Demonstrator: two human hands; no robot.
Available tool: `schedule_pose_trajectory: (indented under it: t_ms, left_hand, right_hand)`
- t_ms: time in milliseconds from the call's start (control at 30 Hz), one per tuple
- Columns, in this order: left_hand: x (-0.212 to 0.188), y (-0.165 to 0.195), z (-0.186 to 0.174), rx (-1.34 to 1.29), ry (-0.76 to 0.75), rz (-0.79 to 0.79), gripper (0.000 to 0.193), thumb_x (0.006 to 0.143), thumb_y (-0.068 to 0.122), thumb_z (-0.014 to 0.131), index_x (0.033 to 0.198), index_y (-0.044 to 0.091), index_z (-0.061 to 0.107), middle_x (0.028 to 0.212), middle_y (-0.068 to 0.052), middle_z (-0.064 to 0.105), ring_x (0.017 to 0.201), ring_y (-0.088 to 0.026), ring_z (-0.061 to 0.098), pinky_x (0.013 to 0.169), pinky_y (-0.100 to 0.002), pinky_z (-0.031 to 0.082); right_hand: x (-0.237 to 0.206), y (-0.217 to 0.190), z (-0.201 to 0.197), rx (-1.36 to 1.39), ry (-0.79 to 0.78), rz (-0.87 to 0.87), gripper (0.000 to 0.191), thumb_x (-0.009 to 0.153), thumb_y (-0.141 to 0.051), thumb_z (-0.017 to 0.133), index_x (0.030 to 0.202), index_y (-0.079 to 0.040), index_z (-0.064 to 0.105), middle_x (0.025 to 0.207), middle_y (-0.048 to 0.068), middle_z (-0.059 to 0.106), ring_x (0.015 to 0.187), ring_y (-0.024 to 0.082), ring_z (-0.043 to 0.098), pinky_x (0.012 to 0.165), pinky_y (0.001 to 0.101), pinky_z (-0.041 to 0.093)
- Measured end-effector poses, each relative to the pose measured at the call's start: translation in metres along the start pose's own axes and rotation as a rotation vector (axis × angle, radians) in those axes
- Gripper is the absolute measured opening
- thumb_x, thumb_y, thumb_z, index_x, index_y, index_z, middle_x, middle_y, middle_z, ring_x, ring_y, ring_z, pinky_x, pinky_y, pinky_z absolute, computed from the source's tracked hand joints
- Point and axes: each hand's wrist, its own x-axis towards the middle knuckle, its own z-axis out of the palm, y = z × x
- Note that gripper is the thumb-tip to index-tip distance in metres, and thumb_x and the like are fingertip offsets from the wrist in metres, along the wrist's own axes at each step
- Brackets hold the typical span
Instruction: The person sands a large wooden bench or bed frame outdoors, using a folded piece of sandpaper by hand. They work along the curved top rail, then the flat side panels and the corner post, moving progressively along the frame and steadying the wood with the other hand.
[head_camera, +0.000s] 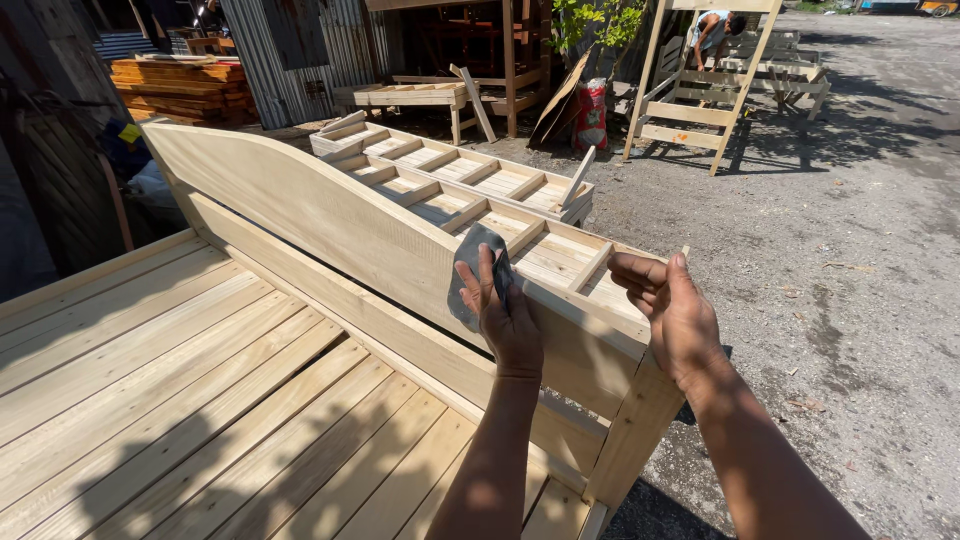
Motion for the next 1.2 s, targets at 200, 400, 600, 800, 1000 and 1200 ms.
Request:
schedule_pose_trajectory:
  t_ms: [200, 400, 600, 800, 1000, 1200]
  left_hand:
    - [-0.093, 0.022, 0.003, 0.143, -0.444, 0.326, 0.043, 0.105, 0.020, 0.051, 0.145, 0.013, 0.064, 0.161, -0.005, 0.051, 0.163, -0.035, 0.019, 0.129, -0.059, -0.004]
    - [0.014, -0.026, -0.018, 0.025, -0.093, 0.101, 0.048, 0.107, 0.014, 0.045, 0.154, 0.007, 0.048, 0.159, -0.006, 0.052, 0.163, -0.039, 0.016, 0.129, -0.058, 0.000]
    - [-0.095, 0.043, 0.005, 0.160, -0.426, 0.298, 0.050, 0.096, 0.010, 0.055, 0.146, 0.010, 0.062, 0.161, -0.007, 0.049, 0.160, -0.039, 0.017, 0.126, -0.059, -0.003]
    - [-0.056, -0.007, -0.016, 0.152, -0.409, 0.286, 0.042, 0.102, 0.011, 0.053, 0.142, 0.012, 0.065, 0.161, -0.003, 0.052, 0.162, -0.037, 0.024, 0.130, -0.058, 0.001]
    - [0.000, 0.014, -0.011, 0.148, -0.088, 0.061, 0.044, 0.105, 0.010, 0.047, 0.147, 0.009, 0.058, 0.167, -0.005, 0.043, 0.164, -0.040, 0.013, 0.129, -0.061, 0.001]
    - [-0.084, 0.035, -0.001, 0.193, -0.495, 0.259, 0.044, 0.100, 0.012, 0.057, 0.144, 0.014, 0.063, 0.162, -0.004, 0.048, 0.160, -0.038, 0.020, 0.127, -0.061, 0.000]
  right_hand:
    - [-0.010, -0.009, 0.006, 0.007, -0.056, -0.010, 0.074, 0.110, -0.047, 0.016, 0.134, 0.007, 0.060, 0.134, 0.026, 0.063, 0.129, 0.033, 0.057, 0.119, 0.0471, 0.040]
    - [-0.015, -0.018, 0.009, 0.060, -0.066, 0.017, 0.078, 0.106, -0.051, 0.011, 0.136, 0.007, 0.056, 0.136, 0.023, 0.063, 0.130, 0.035, 0.060, 0.116, 0.0460, 0.042]
    - [-0.009, -0.016, 0.007, 0.149, -0.054, -0.037, 0.079, 0.108, -0.051, 0.014, 0.137, 0.011, 0.053, 0.139, 0.027, 0.060, 0.135, 0.037, 0.055, 0.119, 0.0475, 0.039]
    - [-0.010, -0.010, -0.001, 0.164, -0.031, -0.053, 0.079, 0.109, -0.051, 0.015, 0.135, 0.014, 0.052, 0.139, 0.030, 0.058, 0.137, 0.038, 0.054, 0.122, 0.0475, 0.037]
    - [-0.005, -0.010, 0.000, 0.140, -0.001, -0.004, 0.078, 0.107, -0.050, 0.013, 0.136, 0.011, 0.052, 0.140, 0.027, 0.058, 0.135, 0.037, 0.053, 0.120, 0.0484, 0.035]
    - [-0.007, -0.008, -0.001, 0.133, 0.003, -0.054, 0.076, 0.109, -0.048, 0.016, 0.133, 0.013, 0.054, 0.138, 0.030, 0.058, 0.135, 0.038, 0.054, 0.121, 0.0490, 0.037]
